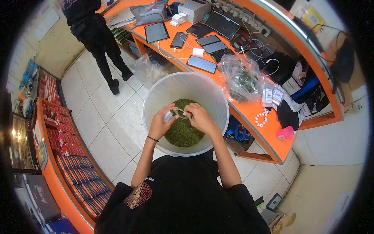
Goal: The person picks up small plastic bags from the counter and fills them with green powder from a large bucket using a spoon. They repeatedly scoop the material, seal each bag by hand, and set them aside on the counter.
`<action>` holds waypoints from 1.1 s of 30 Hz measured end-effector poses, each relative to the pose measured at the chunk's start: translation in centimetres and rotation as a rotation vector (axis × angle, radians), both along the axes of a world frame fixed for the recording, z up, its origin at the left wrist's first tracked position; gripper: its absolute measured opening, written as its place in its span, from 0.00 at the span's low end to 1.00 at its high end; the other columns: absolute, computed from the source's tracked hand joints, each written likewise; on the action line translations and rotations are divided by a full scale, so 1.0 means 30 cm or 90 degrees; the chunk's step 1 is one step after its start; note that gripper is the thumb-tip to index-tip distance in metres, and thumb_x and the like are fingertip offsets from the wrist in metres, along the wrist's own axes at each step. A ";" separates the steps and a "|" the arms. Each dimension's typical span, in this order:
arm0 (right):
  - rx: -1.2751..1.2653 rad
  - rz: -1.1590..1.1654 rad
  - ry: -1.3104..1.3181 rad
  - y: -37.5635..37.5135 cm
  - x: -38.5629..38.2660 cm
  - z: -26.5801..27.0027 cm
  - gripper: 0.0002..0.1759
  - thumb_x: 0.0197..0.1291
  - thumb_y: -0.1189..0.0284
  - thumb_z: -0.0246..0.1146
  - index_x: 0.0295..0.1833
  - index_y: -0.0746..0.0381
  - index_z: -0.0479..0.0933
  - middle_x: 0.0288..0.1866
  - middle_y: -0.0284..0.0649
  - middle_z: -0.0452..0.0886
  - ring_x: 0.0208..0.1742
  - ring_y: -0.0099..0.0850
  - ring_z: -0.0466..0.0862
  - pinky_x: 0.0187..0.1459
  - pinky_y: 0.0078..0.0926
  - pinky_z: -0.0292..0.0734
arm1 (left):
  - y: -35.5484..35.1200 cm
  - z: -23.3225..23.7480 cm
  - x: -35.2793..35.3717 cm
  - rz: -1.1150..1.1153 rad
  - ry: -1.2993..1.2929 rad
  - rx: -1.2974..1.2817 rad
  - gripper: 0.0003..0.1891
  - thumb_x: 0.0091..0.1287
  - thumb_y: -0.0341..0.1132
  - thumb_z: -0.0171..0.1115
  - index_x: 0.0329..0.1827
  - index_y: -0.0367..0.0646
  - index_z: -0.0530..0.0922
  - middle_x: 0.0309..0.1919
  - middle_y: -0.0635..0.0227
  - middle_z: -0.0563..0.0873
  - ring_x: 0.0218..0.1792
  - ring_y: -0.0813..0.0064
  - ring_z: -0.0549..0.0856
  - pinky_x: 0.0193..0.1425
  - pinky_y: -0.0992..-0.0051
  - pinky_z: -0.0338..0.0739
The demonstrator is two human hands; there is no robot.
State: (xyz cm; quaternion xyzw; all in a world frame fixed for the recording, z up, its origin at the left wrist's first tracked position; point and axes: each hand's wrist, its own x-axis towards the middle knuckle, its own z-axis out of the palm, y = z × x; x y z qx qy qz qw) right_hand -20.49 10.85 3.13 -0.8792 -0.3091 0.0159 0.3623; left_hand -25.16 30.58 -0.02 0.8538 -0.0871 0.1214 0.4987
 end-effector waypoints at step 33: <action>0.367 -0.135 0.069 0.037 -0.138 0.015 0.06 0.62 0.75 0.66 0.38 0.68 0.80 0.28 0.34 0.75 0.27 0.19 0.70 0.28 0.19 0.63 | -0.019 0.032 -0.022 -0.024 0.013 -0.366 0.08 0.71 0.33 0.64 0.45 0.38 0.82 0.34 0.67 0.86 0.33 0.83 0.82 0.36 0.82 0.76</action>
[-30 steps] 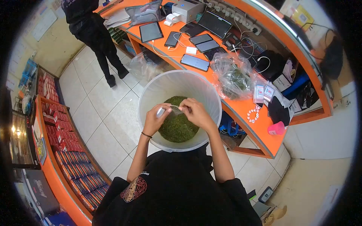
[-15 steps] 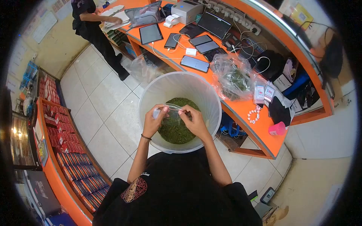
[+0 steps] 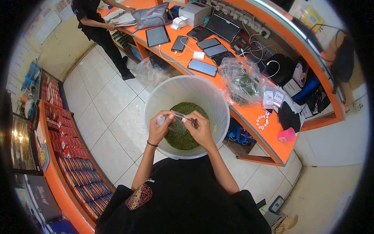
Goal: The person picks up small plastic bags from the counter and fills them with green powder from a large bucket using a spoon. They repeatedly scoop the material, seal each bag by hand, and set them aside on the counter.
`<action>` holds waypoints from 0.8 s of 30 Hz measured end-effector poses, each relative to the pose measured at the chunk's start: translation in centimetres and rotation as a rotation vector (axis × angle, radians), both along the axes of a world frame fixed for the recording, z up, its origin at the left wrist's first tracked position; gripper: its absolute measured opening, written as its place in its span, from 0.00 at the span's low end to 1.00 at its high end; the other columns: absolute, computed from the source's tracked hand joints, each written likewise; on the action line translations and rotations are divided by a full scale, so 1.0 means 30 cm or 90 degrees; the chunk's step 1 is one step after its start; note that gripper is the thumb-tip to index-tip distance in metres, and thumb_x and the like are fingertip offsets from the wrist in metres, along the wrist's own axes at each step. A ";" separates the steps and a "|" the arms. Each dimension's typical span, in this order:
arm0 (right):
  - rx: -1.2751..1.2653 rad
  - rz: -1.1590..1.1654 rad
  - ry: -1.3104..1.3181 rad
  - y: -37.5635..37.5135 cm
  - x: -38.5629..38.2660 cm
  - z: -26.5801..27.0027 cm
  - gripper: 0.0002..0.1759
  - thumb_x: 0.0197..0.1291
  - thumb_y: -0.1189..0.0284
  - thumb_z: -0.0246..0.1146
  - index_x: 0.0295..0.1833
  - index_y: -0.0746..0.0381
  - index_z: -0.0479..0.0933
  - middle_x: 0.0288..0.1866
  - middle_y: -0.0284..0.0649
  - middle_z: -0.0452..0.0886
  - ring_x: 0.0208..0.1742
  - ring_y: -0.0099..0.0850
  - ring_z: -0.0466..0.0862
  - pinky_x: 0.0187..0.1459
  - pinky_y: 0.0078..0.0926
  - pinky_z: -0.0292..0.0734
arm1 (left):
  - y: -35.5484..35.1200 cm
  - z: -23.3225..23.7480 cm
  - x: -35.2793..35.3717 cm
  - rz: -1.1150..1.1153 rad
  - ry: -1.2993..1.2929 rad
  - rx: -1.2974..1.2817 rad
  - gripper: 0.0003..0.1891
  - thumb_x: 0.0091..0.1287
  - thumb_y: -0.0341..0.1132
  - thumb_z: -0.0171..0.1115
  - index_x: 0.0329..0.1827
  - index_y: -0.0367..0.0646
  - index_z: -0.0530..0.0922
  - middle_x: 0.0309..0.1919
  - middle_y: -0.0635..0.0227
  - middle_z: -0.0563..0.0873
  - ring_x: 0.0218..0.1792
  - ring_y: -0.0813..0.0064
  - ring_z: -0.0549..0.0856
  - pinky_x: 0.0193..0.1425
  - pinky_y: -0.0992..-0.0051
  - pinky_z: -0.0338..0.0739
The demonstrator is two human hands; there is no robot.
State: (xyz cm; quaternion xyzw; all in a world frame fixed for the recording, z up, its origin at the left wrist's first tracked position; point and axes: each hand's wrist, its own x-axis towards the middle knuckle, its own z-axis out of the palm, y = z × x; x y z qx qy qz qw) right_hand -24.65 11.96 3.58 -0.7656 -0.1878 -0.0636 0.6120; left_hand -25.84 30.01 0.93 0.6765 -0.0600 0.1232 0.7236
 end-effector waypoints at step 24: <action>0.082 -0.062 0.088 0.030 0.005 -0.083 0.04 0.61 0.76 0.64 0.37 0.66 0.77 0.24 0.29 0.71 0.25 0.15 0.68 0.27 0.18 0.63 | 0.007 0.024 0.003 -0.019 0.152 -0.003 0.09 0.70 0.37 0.65 0.44 0.41 0.81 0.27 0.76 0.81 0.27 0.89 0.78 0.25 0.87 0.68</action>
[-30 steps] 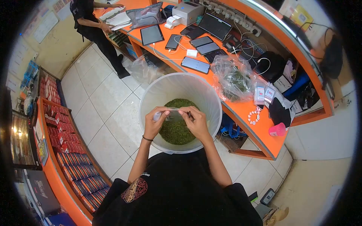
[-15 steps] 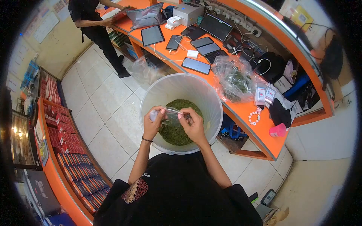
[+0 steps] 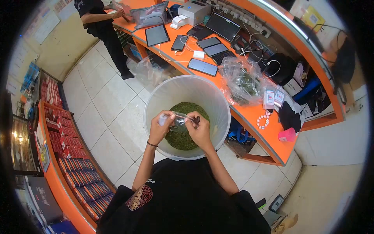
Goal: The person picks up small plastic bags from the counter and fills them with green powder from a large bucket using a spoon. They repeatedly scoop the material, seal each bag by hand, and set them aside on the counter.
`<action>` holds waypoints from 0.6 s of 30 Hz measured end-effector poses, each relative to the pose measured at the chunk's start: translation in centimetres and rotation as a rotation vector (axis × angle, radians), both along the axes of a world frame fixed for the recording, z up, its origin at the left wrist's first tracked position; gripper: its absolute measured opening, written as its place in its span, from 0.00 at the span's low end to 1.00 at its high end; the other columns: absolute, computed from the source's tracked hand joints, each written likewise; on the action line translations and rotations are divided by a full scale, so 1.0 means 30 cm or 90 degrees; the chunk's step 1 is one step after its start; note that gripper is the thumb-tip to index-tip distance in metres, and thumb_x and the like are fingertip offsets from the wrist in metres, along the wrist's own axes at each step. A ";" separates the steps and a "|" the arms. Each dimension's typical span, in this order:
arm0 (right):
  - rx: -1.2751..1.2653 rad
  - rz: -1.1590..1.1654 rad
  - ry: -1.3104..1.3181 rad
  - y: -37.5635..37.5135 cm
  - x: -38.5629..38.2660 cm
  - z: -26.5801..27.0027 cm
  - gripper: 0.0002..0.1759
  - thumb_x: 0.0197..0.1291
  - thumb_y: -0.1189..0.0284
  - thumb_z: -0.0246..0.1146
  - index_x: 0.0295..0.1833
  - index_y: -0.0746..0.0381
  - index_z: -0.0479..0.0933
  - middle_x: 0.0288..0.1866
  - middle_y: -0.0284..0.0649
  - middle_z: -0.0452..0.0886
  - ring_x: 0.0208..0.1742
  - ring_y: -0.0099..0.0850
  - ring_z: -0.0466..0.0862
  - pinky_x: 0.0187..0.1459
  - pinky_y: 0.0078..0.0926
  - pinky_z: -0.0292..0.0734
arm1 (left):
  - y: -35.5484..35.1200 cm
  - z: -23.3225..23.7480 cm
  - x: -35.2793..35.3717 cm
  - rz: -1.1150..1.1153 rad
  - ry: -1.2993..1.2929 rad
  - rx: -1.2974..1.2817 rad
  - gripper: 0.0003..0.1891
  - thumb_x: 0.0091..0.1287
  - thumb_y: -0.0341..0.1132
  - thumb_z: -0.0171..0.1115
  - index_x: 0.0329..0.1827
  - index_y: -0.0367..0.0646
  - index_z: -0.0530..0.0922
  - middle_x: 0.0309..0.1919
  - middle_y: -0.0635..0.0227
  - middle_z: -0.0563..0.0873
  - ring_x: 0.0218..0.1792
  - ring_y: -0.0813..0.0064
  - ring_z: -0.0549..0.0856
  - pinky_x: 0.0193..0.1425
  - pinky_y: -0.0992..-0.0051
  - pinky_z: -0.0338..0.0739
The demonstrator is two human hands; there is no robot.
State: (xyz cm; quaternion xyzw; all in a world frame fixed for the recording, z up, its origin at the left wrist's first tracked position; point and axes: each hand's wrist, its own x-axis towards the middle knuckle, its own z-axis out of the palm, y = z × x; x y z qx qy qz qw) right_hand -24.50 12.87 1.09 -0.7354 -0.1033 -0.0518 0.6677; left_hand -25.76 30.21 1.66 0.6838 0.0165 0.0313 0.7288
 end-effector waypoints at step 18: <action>-0.141 0.069 0.041 -0.148 -0.030 -0.031 0.05 0.56 0.76 0.65 0.36 0.65 0.77 0.27 0.35 0.75 0.26 0.22 0.75 0.30 0.22 0.69 | 0.125 0.017 0.020 0.139 -0.087 0.314 0.08 0.67 0.35 0.64 0.38 0.39 0.82 0.27 0.66 0.86 0.26 0.77 0.83 0.33 0.76 0.76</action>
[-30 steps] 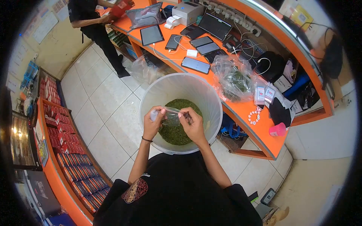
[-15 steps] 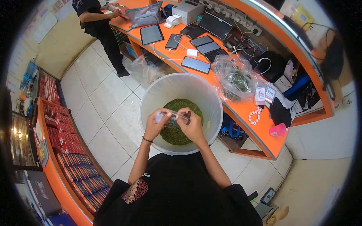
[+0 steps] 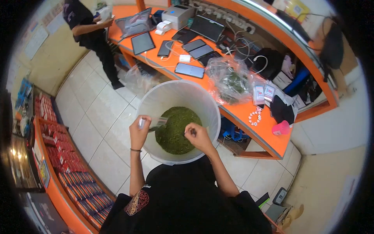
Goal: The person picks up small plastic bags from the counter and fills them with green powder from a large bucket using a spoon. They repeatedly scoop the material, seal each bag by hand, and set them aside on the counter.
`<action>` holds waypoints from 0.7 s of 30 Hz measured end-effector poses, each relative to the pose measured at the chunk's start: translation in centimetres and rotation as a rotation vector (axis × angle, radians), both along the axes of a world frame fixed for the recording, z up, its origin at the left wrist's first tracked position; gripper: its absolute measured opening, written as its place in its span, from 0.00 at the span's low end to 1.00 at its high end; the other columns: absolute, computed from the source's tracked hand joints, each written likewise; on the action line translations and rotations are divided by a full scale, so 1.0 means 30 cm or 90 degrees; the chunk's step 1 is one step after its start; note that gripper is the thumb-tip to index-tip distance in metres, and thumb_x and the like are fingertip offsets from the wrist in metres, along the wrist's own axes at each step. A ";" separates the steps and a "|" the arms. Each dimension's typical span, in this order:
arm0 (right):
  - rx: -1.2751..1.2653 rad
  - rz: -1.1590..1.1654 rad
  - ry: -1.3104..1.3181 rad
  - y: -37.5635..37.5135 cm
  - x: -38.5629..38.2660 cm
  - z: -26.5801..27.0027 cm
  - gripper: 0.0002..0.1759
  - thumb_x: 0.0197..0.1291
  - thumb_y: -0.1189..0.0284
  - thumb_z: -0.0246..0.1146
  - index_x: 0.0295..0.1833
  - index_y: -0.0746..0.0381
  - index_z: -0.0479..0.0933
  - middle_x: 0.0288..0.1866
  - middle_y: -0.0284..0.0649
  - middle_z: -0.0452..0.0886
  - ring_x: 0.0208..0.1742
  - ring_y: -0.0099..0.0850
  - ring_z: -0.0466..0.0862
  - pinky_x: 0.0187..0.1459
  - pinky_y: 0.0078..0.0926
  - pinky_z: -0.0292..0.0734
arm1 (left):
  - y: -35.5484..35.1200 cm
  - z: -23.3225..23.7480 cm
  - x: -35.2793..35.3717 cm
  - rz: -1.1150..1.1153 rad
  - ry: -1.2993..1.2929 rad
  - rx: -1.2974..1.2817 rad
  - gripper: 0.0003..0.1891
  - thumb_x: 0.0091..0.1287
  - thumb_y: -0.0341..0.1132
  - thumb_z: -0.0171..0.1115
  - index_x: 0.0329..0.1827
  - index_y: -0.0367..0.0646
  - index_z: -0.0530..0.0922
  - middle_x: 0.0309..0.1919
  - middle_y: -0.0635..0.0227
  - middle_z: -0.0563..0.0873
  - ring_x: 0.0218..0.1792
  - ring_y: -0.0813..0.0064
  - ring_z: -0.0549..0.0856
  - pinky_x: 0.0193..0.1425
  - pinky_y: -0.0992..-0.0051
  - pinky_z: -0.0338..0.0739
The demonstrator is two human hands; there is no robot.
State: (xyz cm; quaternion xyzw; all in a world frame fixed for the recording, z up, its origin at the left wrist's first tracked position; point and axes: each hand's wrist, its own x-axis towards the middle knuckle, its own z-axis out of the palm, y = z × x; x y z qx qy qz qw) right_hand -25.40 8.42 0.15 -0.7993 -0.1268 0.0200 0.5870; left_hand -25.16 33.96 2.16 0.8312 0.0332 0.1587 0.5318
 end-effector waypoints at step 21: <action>0.103 -0.082 0.050 0.049 0.012 0.052 0.11 0.67 0.67 0.64 0.43 0.65 0.80 0.27 0.29 0.75 0.26 0.16 0.68 0.28 0.20 0.64 | -0.298 0.056 0.132 -0.375 0.250 -0.536 0.31 0.70 0.33 0.63 0.74 0.39 0.61 0.60 0.57 0.81 0.57 0.72 0.80 0.60 0.72 0.77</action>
